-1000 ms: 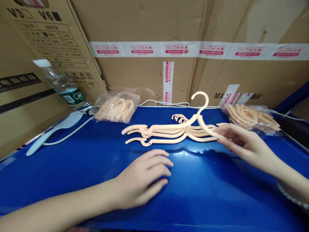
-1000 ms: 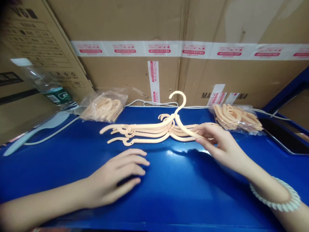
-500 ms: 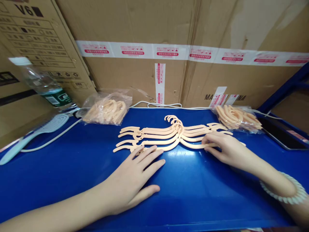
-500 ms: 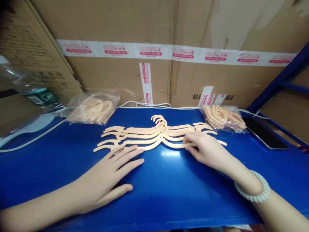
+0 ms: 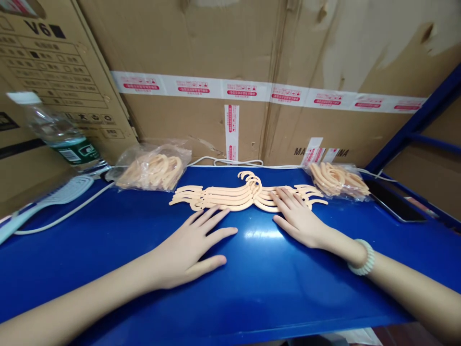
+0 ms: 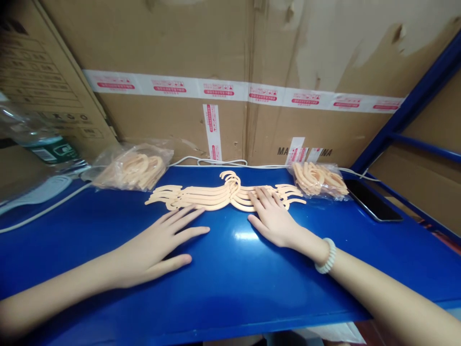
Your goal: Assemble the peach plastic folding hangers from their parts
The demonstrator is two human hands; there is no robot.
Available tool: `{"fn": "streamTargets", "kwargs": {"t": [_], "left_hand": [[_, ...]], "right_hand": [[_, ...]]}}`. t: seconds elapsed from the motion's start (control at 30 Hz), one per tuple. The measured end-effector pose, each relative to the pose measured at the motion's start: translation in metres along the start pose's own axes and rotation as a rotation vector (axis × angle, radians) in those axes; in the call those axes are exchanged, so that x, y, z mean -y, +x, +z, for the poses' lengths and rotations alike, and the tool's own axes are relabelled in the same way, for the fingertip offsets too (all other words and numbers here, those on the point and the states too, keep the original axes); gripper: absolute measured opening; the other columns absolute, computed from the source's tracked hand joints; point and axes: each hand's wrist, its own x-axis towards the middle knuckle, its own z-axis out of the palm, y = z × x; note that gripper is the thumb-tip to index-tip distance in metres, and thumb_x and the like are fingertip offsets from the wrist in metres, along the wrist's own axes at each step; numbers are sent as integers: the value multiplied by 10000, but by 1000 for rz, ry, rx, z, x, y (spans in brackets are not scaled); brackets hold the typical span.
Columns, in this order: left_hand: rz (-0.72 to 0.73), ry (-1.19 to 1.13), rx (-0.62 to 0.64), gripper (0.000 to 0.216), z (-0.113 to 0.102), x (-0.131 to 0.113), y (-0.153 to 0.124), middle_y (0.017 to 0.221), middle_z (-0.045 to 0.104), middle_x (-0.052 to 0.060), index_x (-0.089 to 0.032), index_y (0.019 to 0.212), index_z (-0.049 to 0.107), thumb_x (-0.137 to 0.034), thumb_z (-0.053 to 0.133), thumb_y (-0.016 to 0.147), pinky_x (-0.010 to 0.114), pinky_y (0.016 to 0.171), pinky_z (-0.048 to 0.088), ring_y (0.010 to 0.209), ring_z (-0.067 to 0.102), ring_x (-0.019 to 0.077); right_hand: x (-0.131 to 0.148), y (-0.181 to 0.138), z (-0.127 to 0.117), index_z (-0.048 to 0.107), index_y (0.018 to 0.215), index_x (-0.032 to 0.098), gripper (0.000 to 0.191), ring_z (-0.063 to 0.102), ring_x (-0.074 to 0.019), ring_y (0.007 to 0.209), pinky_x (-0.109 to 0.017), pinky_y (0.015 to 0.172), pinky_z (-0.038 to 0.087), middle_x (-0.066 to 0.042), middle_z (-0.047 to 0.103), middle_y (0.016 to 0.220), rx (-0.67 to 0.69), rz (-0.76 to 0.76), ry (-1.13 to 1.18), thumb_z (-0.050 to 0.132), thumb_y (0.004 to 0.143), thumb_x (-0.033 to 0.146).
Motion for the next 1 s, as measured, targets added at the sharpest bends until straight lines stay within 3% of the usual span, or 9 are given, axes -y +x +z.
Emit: {"fn": "streamTargets", "kwargs": {"t": [0.2,0.37,0.47,0.6,0.77,0.9,1.0], "left_hand": [[1,-51,-28,414,-9,14,15,1647,357,99,-311,1365,637,-463,615,981,662,1229,133,1543,232,412],[-38,97,90,393,-21,18,29,1664,316,120,-269,1308,614,-513,474,1034,666,1223,185,1560,185,400],[-29,143,122,388,-24,19,30,1660,322,126,-256,1313,588,-500,444,1048,651,1230,207,1560,197,385],[-1,154,62,423,-18,19,23,1623,390,132,-240,1347,573,-508,438,1050,644,1222,257,1548,234,390],[22,178,-1,501,-9,17,13,1610,413,135,-232,1437,535,-531,457,1042,637,1218,288,1513,325,380],[8,180,-39,493,-3,17,11,1610,411,141,-220,1441,532,-512,446,1052,629,1209,319,1503,348,372],[14,181,-51,469,0,19,10,1614,409,125,-242,1458,511,-482,437,1062,620,1208,330,1505,349,356]], "right_hand": [[-6,27,2,268,1620,122,722,187,-376,1555,-599,1245,198,-213,271,1663,-5,31,-10,267,1055,572],[-12,45,1,270,1613,65,747,160,-373,1562,-600,1248,169,-234,248,1664,15,65,-10,268,1049,554],[-16,46,-4,302,1603,71,710,200,-358,1557,-588,1248,189,-220,286,1657,4,45,-10,282,1054,521],[-14,30,-11,453,1510,70,580,212,-377,1549,-606,1239,206,-217,383,1611,-77,8,-43,380,1045,409],[1,3,-14,630,1294,100,355,468,-379,1365,-596,1121,402,-210,604,1345,-253,-196,-130,444,1012,209],[4,-4,-15,649,1240,105,334,616,-302,1061,-492,917,550,-185,653,1134,-225,-273,-38,396,1034,180],[-2,-3,-18,629,1271,135,316,614,-267,1051,-443,913,562,-164,632,1164,-182,-302,95,424,1042,210]]}}
